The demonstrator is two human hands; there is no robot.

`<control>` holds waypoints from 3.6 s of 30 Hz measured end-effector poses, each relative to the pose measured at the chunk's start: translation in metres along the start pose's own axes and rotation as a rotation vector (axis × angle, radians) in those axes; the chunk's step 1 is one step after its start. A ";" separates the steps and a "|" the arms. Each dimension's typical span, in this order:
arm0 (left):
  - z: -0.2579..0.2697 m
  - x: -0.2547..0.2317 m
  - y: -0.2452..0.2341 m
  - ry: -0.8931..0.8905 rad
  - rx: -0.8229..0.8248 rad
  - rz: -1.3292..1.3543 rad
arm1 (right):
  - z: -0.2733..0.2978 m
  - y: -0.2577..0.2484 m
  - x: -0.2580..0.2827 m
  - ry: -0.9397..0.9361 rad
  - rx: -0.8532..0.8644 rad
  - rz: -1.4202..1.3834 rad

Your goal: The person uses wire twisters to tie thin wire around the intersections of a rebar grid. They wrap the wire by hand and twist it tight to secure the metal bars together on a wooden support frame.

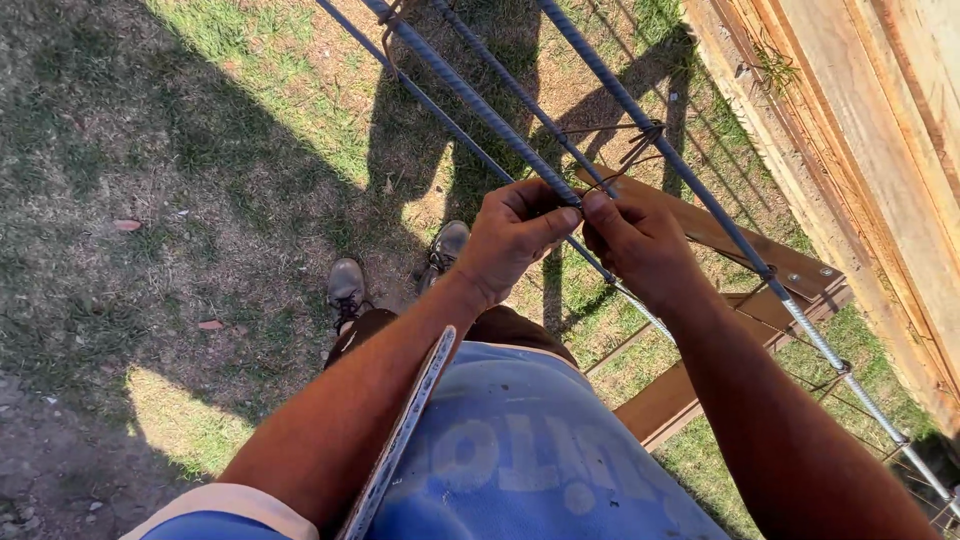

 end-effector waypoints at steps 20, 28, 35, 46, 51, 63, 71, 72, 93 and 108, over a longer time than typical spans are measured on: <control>0.004 -0.016 -0.011 -0.031 -0.020 -0.334 | -0.008 -0.013 0.002 0.069 0.207 0.012; 0.012 -0.016 -0.003 0.047 -0.043 -0.479 | -0.010 -0.023 -0.030 0.158 0.235 -0.212; 0.003 -0.012 0.004 0.081 -0.124 -0.459 | -0.003 -0.023 0.051 0.026 0.221 0.420; 0.013 -0.042 0.013 0.046 -0.156 -0.489 | -0.038 -0.045 0.107 -0.291 0.116 0.915; 0.011 -0.044 0.014 0.018 -0.166 -0.532 | -0.063 -0.031 0.134 -0.126 0.367 1.207; 0.014 -0.050 0.014 -0.008 -0.176 -0.517 | -0.078 -0.008 0.130 0.172 0.570 1.137; 0.016 -0.051 0.019 -0.012 -0.171 -0.806 | -0.081 0.019 0.157 0.182 0.697 1.607; 0.016 -0.055 0.021 -0.010 -0.173 -0.803 | -0.083 0.019 0.162 0.180 0.698 1.610; 0.021 -0.079 0.016 0.004 0.099 -1.057 | -0.025 -0.043 0.104 0.411 0.341 0.361; 0.016 -0.063 0.011 -0.139 -0.100 -0.765 | 0.089 0.050 0.001 0.014 -0.200 -0.184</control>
Point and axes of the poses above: each hand's wrist, its own z-axis away from the middle knuckle, its own y-axis out of the palm, x = y × z, the point moved 3 cm from there along -z, towards the middle knuckle, and after that the axes turned 2 degrees about -x, right-handed, at the moved point
